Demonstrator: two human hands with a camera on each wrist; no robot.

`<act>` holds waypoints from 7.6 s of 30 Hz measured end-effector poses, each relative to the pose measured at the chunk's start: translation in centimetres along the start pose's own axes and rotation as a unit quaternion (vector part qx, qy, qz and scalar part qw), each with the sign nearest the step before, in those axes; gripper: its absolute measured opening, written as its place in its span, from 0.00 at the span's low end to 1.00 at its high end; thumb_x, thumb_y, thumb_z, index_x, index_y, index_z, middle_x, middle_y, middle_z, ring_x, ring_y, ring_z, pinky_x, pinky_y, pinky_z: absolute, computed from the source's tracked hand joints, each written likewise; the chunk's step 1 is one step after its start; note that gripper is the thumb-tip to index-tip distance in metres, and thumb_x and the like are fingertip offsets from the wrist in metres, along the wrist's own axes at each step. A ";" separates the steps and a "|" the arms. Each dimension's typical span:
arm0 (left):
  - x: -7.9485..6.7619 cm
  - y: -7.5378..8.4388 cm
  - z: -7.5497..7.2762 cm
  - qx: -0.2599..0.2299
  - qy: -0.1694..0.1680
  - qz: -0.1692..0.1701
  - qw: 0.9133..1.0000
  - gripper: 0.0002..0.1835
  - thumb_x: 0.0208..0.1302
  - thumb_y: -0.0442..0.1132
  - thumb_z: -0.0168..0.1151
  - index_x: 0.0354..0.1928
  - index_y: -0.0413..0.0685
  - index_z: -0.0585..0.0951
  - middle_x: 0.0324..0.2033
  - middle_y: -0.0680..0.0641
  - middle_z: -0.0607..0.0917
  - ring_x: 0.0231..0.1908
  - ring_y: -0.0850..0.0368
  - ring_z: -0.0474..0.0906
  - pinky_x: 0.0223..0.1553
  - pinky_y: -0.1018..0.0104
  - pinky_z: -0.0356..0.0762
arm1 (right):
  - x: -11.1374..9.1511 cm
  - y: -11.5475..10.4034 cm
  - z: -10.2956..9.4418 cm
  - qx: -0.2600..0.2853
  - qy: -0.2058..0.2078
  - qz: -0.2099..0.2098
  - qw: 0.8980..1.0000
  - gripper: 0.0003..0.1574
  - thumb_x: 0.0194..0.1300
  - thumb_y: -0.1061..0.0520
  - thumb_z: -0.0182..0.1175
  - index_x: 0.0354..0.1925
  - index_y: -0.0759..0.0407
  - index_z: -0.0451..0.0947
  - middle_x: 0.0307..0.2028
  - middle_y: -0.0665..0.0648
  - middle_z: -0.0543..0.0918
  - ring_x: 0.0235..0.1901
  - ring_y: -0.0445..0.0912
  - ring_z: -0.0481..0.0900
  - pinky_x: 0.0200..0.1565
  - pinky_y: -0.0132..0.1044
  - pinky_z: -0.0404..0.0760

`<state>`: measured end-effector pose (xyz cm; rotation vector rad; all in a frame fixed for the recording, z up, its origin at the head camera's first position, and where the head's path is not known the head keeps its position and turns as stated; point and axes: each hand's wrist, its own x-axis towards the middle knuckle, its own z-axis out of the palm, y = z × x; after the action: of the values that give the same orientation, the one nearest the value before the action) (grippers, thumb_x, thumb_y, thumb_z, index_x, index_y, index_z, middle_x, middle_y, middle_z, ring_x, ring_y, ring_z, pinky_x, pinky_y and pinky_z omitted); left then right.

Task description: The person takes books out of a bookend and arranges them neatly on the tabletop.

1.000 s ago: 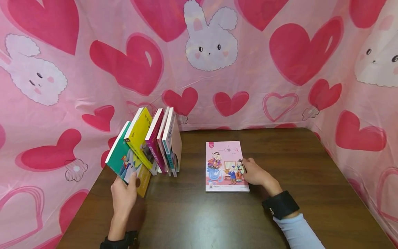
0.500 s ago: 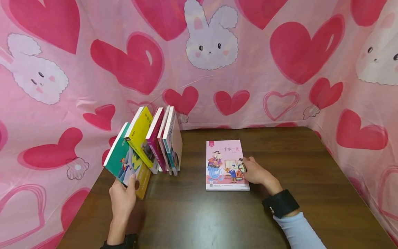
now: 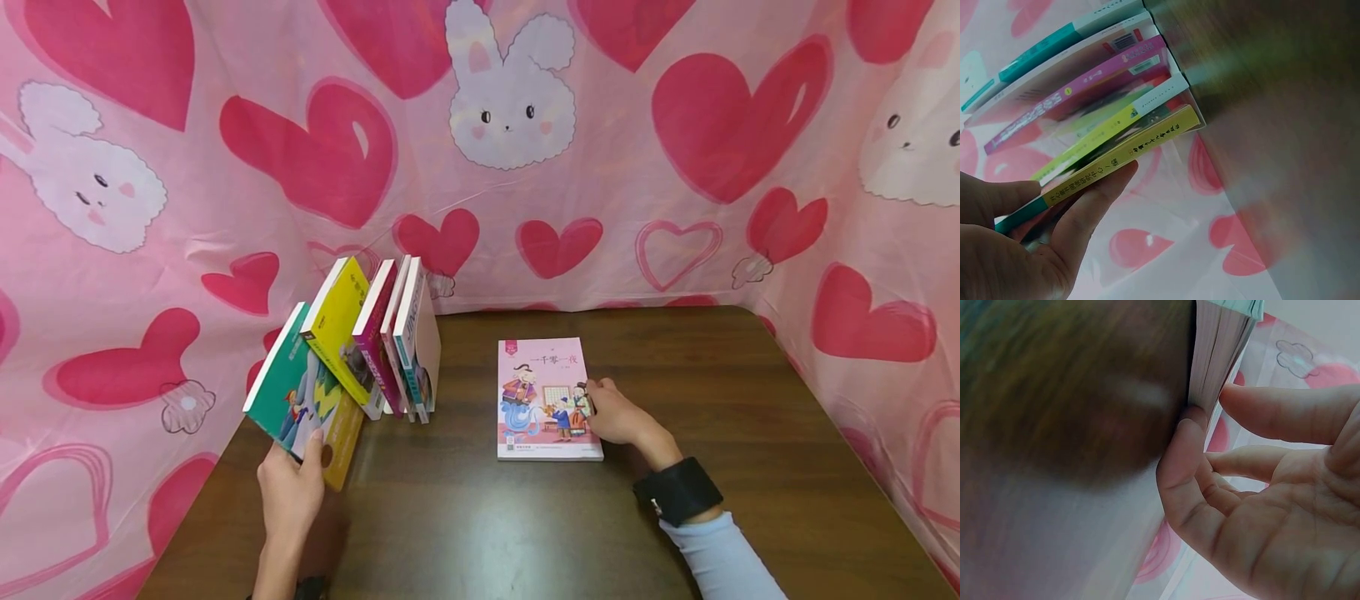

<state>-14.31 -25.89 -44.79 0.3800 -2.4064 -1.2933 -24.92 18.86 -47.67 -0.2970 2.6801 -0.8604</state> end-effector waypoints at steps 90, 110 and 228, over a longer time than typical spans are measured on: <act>-5.5 1.0 -0.7 0.048 0.029 -0.050 0.997 0.28 0.82 0.45 0.55 0.72 0.31 0.71 0.62 0.25 0.78 0.60 0.26 0.78 0.57 0.32 0.73 | 0.0 0.5 0.2 0.012 -0.001 -0.007 1.000 0.43 0.68 0.68 0.58 0.74 0.84 0.53 0.62 0.77 0.65 0.53 0.62 0.70 0.60 0.58 0.74; -5.6 1.3 0.0 0.021 0.010 -0.005 1.000 0.27 0.80 0.40 0.60 0.72 0.34 0.71 0.63 0.27 0.79 0.59 0.25 0.78 0.53 0.36 0.75 | 0.1 0.3 0.0 0.017 -0.005 -0.001 1.000 0.43 0.68 0.68 0.59 0.74 0.83 0.55 0.64 0.77 0.64 0.55 0.63 0.70 0.60 0.61 0.74; -3.3 3.9 5.1 -0.116 -0.158 0.042 0.980 0.26 0.77 0.36 0.63 0.72 0.47 0.70 0.66 0.40 0.80 0.63 0.38 0.79 0.58 0.40 0.78 | -0.1 0.3 -0.1 0.011 -0.005 0.005 1.000 0.43 0.73 0.64 0.59 0.75 0.83 0.53 0.65 0.78 0.63 0.55 0.64 0.71 0.61 0.61 0.74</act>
<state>-13.84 -18.67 -44.70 0.0055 -2.4485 -1.6798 -24.89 19.15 -47.78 -0.2811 2.6592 -0.8827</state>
